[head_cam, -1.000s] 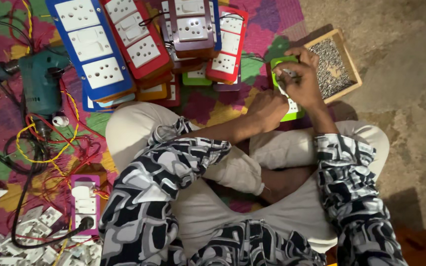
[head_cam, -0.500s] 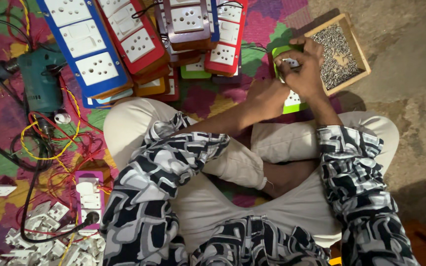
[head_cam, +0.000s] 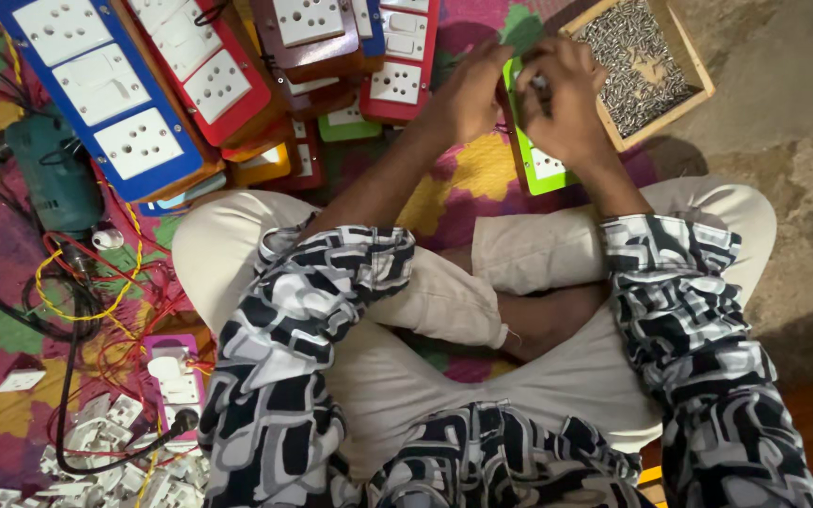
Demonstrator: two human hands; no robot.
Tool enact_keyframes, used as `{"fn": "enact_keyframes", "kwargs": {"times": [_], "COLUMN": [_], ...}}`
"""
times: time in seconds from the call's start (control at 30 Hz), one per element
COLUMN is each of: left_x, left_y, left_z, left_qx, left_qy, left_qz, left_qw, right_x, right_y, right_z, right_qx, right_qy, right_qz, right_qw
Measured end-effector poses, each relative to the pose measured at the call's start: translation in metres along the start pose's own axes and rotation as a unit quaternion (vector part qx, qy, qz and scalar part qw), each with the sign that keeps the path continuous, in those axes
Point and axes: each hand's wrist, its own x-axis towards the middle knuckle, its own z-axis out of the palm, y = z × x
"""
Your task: The person sits on a mat and assembles multiple colorful electrical socket boards. They pick up each board, insert screws from a wooden box into the socket holes, and place the finished boards aside. The process is repeated for several boards of different colors.
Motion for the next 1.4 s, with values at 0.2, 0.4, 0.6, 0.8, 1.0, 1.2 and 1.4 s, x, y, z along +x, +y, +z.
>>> {"fn": "enact_keyframes", "kwargs": {"times": [0.2,0.4,0.6,0.8,1.0,1.2,1.4], "left_x": [0.004,-0.002,-0.002,-0.004,-0.007,-0.004,-0.006], "left_y": [0.0,0.012,0.022,0.007,-0.009,-0.011,-0.012], "left_z": [-0.003,-0.015,-0.023,-0.009,0.006,0.009,0.01], "left_qx": [-0.029,-0.026,-0.048,0.011,0.041,0.05,0.067], "left_qy": [0.053,-0.024,-0.025,0.019,0.044,0.012,0.031], "left_qz": [0.131,0.064,0.074,0.096,0.09,0.058,0.066], "left_qw": [0.99,0.997,0.996,0.995,0.994,0.997,0.995], "right_x": [-0.002,-0.003,-0.005,-0.008,-0.011,-0.011,-0.017], "right_y": [0.006,0.009,0.007,0.009,0.011,0.0,-0.022], "right_z": [0.001,0.0,-0.001,0.005,0.007,0.0,-0.004], "right_qx": [0.087,0.136,0.095,0.021,-0.069,-0.194,-0.301], "right_qy": [0.023,0.032,-0.001,0.001,0.0,-0.032,-0.055], "right_qz": [0.055,0.048,0.024,0.011,-0.05,-0.131,-0.151], "right_qw": [0.994,0.989,0.995,1.0,0.996,0.972,0.94]}}
